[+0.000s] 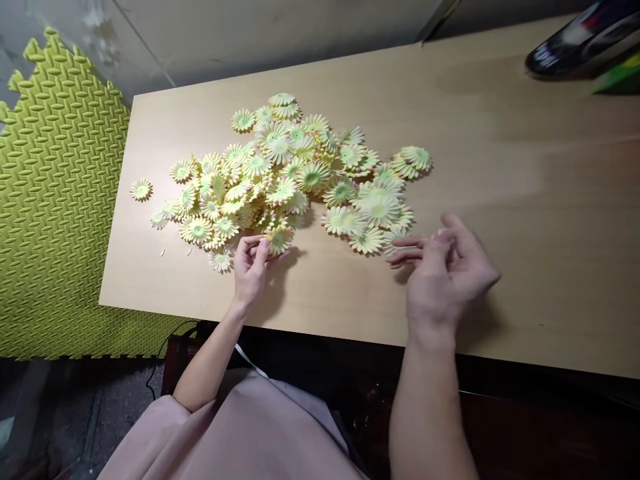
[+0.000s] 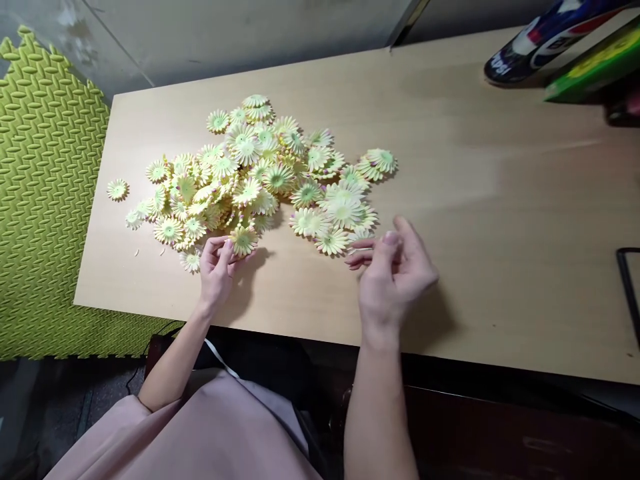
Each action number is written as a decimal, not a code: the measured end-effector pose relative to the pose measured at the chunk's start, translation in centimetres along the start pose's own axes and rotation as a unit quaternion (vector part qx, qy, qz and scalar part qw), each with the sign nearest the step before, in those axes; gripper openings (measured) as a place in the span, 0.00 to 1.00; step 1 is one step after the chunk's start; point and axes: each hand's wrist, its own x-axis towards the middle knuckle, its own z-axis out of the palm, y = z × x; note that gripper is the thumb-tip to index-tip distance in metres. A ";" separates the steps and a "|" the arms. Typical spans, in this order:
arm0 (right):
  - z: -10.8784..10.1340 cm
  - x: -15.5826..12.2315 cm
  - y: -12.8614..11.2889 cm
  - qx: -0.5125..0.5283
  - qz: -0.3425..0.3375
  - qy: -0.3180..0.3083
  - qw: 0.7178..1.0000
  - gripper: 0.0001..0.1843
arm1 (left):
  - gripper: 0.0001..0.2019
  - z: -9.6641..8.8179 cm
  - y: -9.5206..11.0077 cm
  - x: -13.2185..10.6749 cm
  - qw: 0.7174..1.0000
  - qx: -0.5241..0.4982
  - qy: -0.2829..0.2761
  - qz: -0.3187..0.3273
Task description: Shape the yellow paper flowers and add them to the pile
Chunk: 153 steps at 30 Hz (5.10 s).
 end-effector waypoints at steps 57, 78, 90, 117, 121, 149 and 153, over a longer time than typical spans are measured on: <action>7.0 -4.9 2.0 0.126 0.058 -0.336 0.932 0.12 | 0.17 -0.1 0.7 -0.6 0.988 0.132 -0.077 0.034; 6.7 -5.0 1.5 0.081 0.017 -0.348 0.934 0.14 | 0.16 0.2 0.7 -0.6 0.980 0.185 -0.037 0.068; 6.7 -5.4 1.4 0.120 0.033 -0.335 0.934 0.09 | 0.17 0.2 0.6 -0.6 0.985 0.163 -0.030 0.042; 6.7 -5.1 2.1 0.093 0.045 -0.332 0.938 0.12 | 0.16 0.1 0.6 -0.4 0.982 0.175 -0.040 0.060; 6.9 -5.1 1.8 0.104 0.046 -0.327 0.938 0.11 | 0.16 0.2 0.8 -0.4 0.984 0.166 -0.049 0.050; 6.6 -5.1 1.7 0.131 0.046 -0.322 0.937 0.09 | 0.17 0.4 0.9 -0.6 0.986 0.155 -0.020 0.054; 6.7 -5.1 1.6 0.140 0.044 -0.324 0.935 0.08 | 0.17 0.4 1.1 -0.5 0.983 0.166 -0.018 0.073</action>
